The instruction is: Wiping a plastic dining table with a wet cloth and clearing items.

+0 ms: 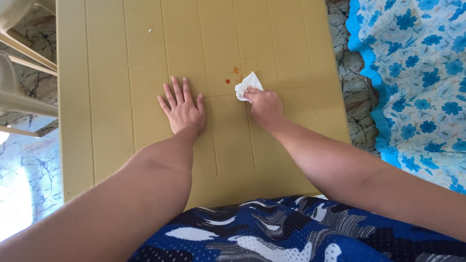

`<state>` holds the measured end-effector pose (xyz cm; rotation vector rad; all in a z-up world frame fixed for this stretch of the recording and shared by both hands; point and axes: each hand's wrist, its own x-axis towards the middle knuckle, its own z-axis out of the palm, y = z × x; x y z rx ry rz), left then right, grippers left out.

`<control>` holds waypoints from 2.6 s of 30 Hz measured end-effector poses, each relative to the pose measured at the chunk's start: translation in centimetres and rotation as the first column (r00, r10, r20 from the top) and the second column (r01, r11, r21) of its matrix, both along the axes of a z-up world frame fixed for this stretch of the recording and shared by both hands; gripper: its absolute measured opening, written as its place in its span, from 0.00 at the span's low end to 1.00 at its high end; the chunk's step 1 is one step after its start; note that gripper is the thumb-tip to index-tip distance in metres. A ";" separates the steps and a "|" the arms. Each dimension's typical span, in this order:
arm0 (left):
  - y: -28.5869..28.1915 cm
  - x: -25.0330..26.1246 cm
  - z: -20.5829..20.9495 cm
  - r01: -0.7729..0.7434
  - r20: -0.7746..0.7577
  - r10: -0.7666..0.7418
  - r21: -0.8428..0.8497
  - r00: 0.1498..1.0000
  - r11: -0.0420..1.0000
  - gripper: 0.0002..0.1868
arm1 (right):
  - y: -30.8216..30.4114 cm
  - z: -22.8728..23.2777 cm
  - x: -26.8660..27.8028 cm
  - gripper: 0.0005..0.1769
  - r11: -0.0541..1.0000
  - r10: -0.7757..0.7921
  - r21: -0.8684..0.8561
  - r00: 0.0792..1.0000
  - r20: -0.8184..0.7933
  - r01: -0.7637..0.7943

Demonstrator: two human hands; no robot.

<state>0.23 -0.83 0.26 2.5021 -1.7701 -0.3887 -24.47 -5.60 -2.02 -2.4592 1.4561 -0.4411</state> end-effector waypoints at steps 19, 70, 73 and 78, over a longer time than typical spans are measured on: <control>0.2 0.0 0.2 -0.003 -0.024 0.002 -0.008 1.000 1.000 0.39 | -1.8 -3.3 0.0 0.05 0.996 -0.091 0.024 0.913 0.398 0.089; 0.0 0.1 0.3 -0.018 -0.032 0.017 -0.023 0.999 1.000 0.39 | -11.3 -3.1 3.7 0.42 0.991 0.068 0.126 0.981 -0.183 -0.045; 0.0 0.1 0.1 -0.008 -0.017 0.007 -0.021 1.000 1.000 0.39 | -10.3 -2.5 3.8 0.43 0.989 0.077 0.142 0.980 -0.182 -0.051; 0.0 0.1 -0.1 -0.009 -0.016 0.008 -0.036 1.000 0.999 0.39 | -8.7 -2.3 3.2 0.31 0.988 0.085 0.144 0.978 -0.190 -0.058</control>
